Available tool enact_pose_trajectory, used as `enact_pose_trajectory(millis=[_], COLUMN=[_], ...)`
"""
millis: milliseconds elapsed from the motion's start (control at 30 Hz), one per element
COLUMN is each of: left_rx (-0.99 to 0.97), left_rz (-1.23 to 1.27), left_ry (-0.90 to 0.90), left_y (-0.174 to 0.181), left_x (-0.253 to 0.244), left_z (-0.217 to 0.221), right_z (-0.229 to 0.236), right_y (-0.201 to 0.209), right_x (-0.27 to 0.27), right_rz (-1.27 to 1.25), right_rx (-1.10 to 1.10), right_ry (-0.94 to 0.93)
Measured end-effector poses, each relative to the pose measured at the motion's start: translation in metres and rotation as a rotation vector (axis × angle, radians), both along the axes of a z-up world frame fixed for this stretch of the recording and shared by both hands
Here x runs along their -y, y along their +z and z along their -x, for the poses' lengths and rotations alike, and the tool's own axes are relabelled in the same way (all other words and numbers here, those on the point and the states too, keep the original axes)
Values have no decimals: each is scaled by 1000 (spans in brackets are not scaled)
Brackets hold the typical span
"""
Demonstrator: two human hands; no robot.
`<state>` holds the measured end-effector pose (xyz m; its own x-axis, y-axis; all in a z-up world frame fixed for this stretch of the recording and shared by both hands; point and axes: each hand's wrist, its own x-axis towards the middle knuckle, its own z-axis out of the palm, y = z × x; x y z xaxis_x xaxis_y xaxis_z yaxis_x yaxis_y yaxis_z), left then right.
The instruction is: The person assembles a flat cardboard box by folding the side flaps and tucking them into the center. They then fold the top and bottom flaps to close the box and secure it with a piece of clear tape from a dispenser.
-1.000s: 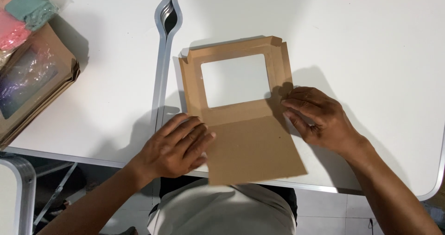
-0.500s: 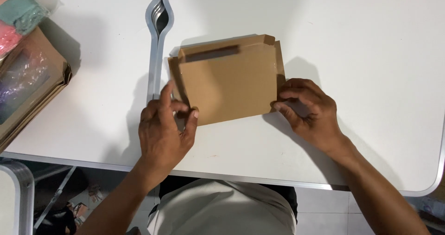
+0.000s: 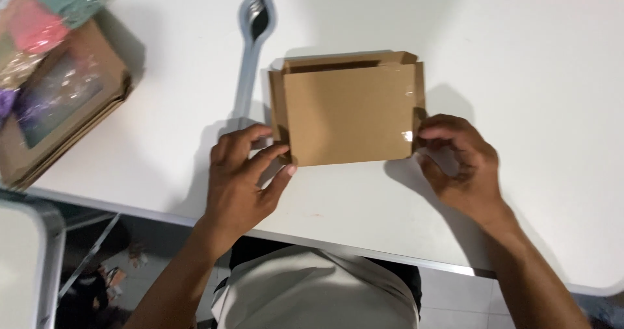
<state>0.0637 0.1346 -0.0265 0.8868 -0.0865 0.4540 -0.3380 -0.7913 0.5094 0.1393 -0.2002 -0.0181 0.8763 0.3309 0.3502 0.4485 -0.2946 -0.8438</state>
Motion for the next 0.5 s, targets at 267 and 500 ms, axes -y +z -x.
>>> enact_pose_trajectory(millis=[267,500], left_rx=[-144,-156], left_rz=[236,218], left_ry=[22,-8], left_y=[13,7], left_x=[15,14], left_z=[-1,0], right_z=[-1,3], right_y=[-6,16], right_x=[-1,-4], right_rz=[13,-3], right_rx=[53,-8], right_ry=[-17,41])
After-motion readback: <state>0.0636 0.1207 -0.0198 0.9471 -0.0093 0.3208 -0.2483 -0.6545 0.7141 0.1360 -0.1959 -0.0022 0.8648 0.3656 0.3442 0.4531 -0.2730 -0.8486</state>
